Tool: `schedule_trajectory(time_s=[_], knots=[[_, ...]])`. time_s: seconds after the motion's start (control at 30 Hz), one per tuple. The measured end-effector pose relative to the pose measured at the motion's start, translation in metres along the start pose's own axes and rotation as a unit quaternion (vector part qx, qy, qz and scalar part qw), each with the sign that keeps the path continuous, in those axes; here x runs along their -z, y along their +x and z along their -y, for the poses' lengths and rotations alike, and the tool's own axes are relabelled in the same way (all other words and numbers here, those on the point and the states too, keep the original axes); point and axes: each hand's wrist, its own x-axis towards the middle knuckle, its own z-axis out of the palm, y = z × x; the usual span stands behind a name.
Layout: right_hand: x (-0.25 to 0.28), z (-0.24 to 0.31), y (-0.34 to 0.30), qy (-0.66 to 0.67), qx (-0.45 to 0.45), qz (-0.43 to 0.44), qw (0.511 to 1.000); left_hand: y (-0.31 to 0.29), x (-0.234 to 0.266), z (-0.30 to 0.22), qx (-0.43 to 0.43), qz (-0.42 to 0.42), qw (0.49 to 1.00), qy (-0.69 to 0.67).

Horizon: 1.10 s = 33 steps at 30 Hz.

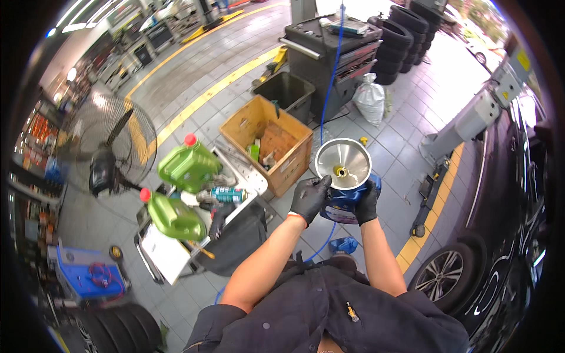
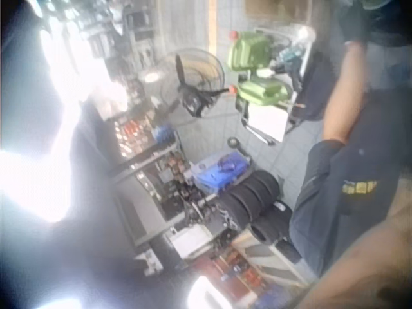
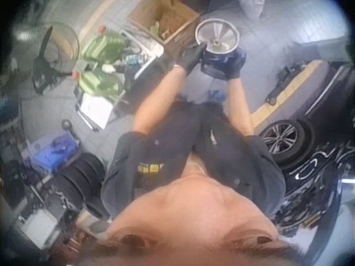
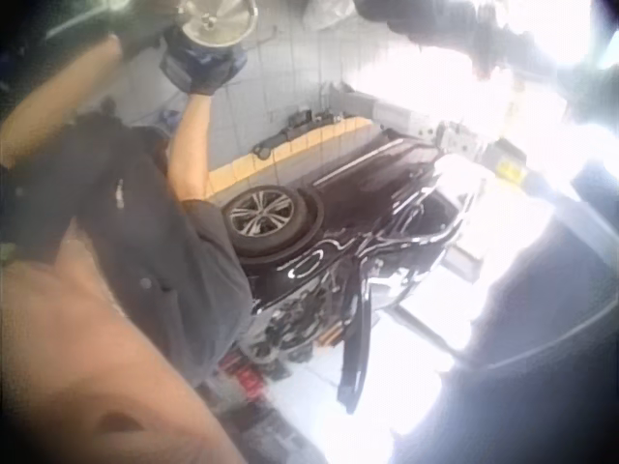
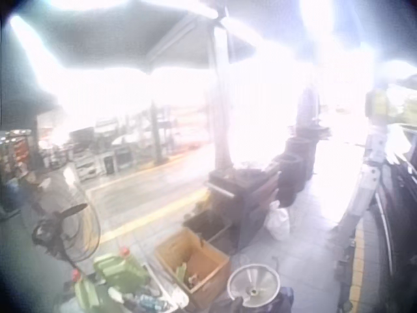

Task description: The person pours engine oil from a blue container into the car engine using a metal funnel. They check the oil level with the dipstick, wipe it with a blue cloth, and continue pouring from a second container.

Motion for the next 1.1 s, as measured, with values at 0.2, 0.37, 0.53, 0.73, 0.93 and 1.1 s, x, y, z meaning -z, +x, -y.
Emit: schedule_trajectory(time_s=[0.2, 0.37, 0.53, 0.73, 0.93, 1.1], knots=[[-0.030, 0.068, 0.079, 0.040, 0.067, -0.015, 0.997, 0.113, -0.020, -0.083, -0.059, 0.080, 0.993, 0.064], [-0.055, 0.150, 0.189, 0.026, 0.167, -0.038, 0.985, 0.249, -0.081, -0.134, -0.151, 0.101, 0.982, 0.060], [-0.121, 0.248, 0.328, 0.075, 0.157, -0.031, 0.984, 0.447, -0.151, -0.206, -0.206, 0.082, 0.971, 0.091], [-0.199, 0.358, 0.558, 0.103, 0.135, 0.008, 0.985, 0.692, -0.210, -0.309, -0.253, 0.012, 0.956, 0.146], [-0.317, 0.400, 0.735, 0.064, 0.113, 0.061, 0.990, 0.846, -0.165, -0.423, -0.340, -0.152, 0.903, 0.213], [-0.421, 0.362, 0.854, 0.110, 0.064, 0.066, 0.990, 0.932, -0.110, -0.471, -0.216, -0.192, 0.956, -0.056]])
